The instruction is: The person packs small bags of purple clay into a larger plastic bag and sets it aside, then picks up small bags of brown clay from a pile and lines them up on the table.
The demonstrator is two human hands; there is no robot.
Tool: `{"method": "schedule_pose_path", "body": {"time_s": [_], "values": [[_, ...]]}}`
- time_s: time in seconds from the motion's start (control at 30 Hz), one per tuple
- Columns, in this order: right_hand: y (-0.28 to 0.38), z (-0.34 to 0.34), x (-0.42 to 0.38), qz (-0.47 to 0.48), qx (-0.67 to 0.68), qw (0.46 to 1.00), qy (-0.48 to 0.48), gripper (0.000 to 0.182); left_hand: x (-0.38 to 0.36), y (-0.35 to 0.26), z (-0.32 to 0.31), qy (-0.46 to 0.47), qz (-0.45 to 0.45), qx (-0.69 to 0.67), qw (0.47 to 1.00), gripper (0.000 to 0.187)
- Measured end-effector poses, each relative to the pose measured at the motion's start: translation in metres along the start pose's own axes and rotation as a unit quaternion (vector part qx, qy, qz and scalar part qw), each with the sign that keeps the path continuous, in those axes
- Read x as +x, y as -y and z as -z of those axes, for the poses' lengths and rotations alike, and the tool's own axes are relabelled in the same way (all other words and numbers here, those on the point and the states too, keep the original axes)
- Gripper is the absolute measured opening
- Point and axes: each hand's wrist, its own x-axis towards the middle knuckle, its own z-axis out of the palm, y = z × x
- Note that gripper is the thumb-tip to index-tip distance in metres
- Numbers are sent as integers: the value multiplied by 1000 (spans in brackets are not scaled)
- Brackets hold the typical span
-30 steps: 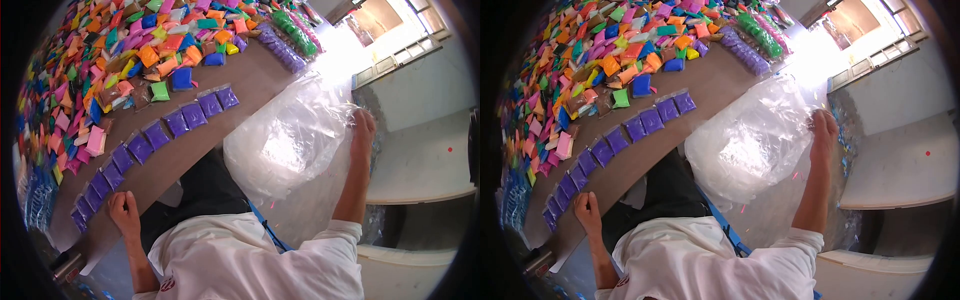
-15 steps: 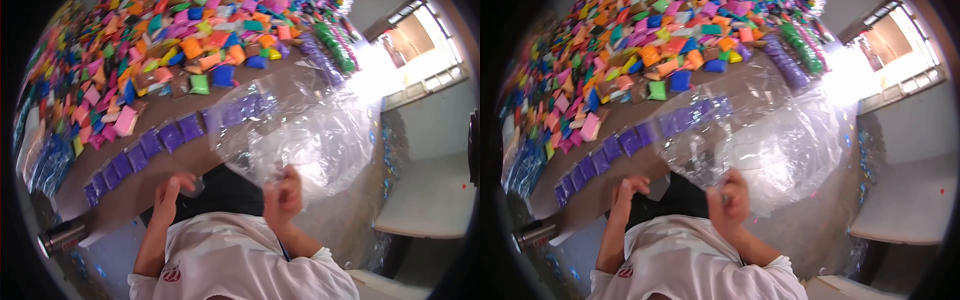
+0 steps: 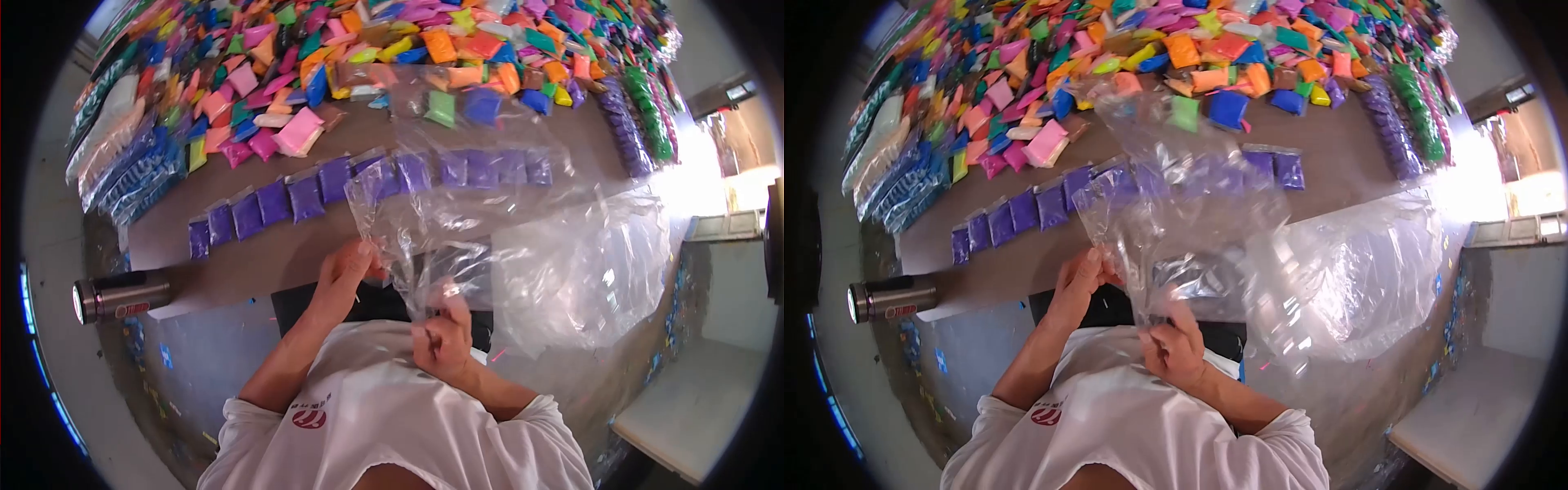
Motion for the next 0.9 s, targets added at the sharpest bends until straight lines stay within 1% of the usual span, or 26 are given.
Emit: {"method": "schedule_pose_path", "body": {"time_s": [0.03,0.13,0.17,0.27,0.37,0.47,0.57,0.67,0.7,0.77,0.8,0.83,0.87,0.9], "values": [[-1,-6,-4,-32,35,999,-20,28,-1,1,-1,-4,-4,-6,1000,58],[2,-13,9,-23,87,994,-62,27,-2,-5,-3,-5,-8,-43,999,63],[3,-17,14,-3,116,990,-81,25,-2,-7,-2,-4,-7,-59,998,65],[6,-19,13,-3,113,992,-61,24,-3,-4,6,11,8,-71,997,69],[-4,-26,5,-2,93,996,-16,23,-3,-11,11,25,25,-96,995,70],[-8,-24,3,9,63,998,29,22,-3,-21,21,21,24,-99,995,68],[-15,-25,12,23,37,997,68,18,4,-24,35,-33,61,-169,983,63],[-21,-23,17,-16,12,984,179,17,11,-29,46,-43,-11,-179,983,53],[-19,-26,21,-63,14,980,188,19,11,-29,46,-60,-18,-154,986,52],[-13,-24,32,-88,22,975,201,22,11,-29,45,-93,-27,-100,990,51],[-5,-20,44,-98,25,973,207,24,12,-30,43,-115,-56,-49,991,50],[8,-8,48,-201,60,948,238,22,11,-31,41,-136,-83,1,987,49],[15,4,57,-193,67,938,279,22,9,-31,39,-155,-108,51,981,48],[21,16,68,-185,74,927,319,21,7,-31,38,-147,-114,75,980,47]]}}
